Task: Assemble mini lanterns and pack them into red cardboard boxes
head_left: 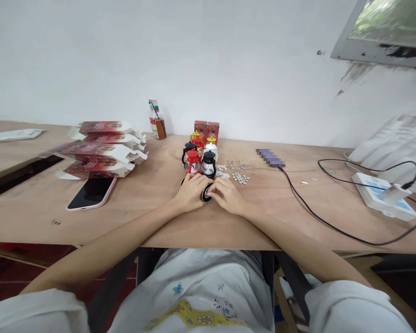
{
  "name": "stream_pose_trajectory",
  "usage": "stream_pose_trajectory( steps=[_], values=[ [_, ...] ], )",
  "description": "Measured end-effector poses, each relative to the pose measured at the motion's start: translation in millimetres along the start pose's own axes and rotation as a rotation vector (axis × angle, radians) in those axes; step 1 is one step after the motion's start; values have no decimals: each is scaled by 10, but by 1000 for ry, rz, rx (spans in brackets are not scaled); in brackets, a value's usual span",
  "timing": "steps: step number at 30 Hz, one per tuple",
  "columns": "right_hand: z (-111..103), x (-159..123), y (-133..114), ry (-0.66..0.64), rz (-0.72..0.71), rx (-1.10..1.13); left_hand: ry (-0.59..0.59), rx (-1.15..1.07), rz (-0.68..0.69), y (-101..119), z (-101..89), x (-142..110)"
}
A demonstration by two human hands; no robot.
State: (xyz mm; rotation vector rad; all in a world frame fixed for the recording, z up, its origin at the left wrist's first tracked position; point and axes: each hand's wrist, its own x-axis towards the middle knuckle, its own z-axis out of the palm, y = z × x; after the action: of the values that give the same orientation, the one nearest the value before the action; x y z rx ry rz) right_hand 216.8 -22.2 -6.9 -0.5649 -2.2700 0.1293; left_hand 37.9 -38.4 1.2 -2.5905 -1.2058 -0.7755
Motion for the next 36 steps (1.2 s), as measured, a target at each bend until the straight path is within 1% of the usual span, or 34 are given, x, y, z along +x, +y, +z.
stream_pose_trajectory(
  steps=[9,14,18,20,23,27,31,36],
  values=[
    [-10,-3,-4,-3,-85,-127,20,0,13,-9,9,-1],
    [-30,15,4,-8,-138,-160,19,-14,-9,-10,7,3],
    [-42,30,16,1,-175,-168,48,-51,-28,-14,1,12],
    [-39,32,21,3,-172,-148,63,-79,-45,-15,-8,17],
    [-26,26,27,8,-126,-77,64,-108,-69,-12,-25,23],
    [-6,11,29,51,-85,-2,65,-131,-81,-6,-37,24],
    [2,10,19,81,-91,-7,64,-122,-74,-3,-31,19],
    [-10,22,-20,80,-87,-25,47,-111,-71,5,-33,18]
  ],
)
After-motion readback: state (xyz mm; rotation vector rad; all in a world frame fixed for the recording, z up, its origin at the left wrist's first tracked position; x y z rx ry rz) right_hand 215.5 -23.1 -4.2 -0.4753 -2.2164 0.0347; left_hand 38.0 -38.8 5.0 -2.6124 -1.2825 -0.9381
